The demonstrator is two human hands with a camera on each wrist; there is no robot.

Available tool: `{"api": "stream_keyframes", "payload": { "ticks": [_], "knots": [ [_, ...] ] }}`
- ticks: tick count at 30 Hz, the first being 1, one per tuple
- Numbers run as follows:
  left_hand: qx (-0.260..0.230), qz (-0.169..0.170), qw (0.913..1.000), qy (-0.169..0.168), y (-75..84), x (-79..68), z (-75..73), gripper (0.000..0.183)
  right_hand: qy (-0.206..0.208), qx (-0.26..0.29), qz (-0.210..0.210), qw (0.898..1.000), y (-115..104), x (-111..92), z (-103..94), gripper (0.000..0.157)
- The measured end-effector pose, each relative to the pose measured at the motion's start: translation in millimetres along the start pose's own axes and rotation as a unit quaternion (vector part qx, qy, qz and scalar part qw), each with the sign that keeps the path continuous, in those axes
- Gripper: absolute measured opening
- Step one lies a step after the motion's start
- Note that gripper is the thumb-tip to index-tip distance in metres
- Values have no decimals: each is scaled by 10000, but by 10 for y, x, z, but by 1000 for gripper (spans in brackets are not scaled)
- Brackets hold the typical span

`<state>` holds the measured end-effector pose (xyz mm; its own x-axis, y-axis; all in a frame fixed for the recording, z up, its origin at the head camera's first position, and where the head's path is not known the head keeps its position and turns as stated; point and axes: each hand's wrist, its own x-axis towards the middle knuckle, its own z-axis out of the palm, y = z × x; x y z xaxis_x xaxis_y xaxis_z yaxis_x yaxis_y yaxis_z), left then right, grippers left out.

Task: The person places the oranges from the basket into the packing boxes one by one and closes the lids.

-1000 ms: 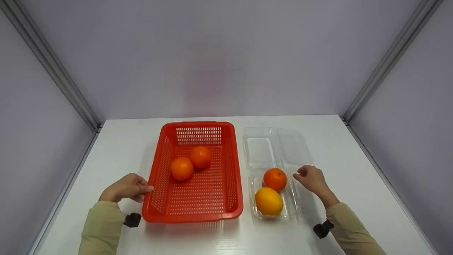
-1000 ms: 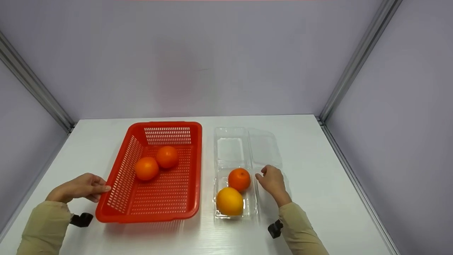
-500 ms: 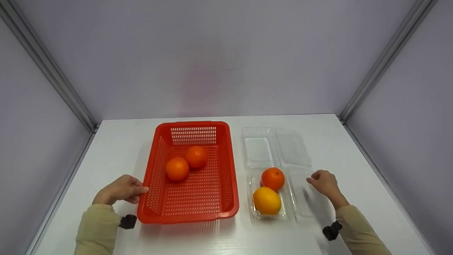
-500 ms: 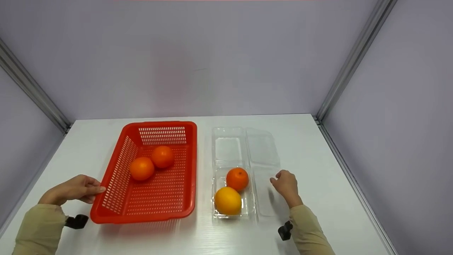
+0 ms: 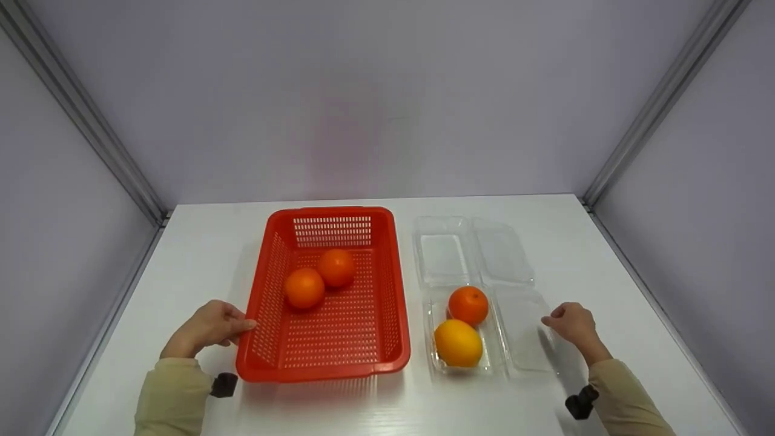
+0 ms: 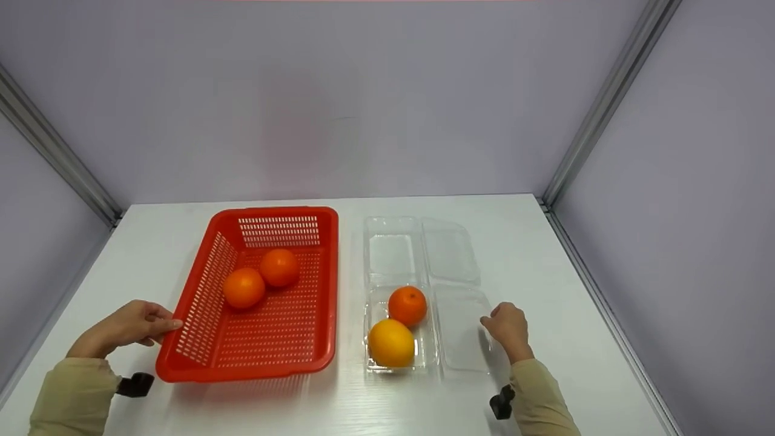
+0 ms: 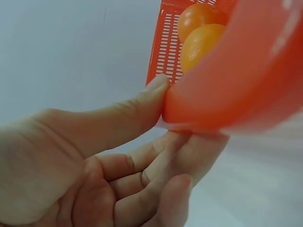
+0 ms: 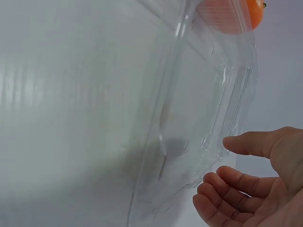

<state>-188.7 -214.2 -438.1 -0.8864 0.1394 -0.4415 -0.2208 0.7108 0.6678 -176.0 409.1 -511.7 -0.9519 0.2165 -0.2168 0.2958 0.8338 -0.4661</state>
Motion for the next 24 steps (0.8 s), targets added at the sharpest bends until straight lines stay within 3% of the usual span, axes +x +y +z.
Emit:
{"api": "stream_keyframes", "payload": {
  "ticks": [7, 12, 19, 24],
  "knots": [
    [294, -101, 9987, 395, 39, -33, 36, 31, -450, 8, 264, 9986, 96, -24, -29, 32],
    [472, 18, 9976, 509, 83, -47, 34, 30, -841, 374, 508, 9945, 154, -17, -31, 29],
    [746, 66, 9946, 716, 149, -65, 7, 29, -864, 682, 550, 9924, 191, -10, -49, 26],
    [742, 332, 9922, 942, 233, -81, 18, 31, -809, 752, 547, 9924, 202, -36, -79, 22]
  ]
}}
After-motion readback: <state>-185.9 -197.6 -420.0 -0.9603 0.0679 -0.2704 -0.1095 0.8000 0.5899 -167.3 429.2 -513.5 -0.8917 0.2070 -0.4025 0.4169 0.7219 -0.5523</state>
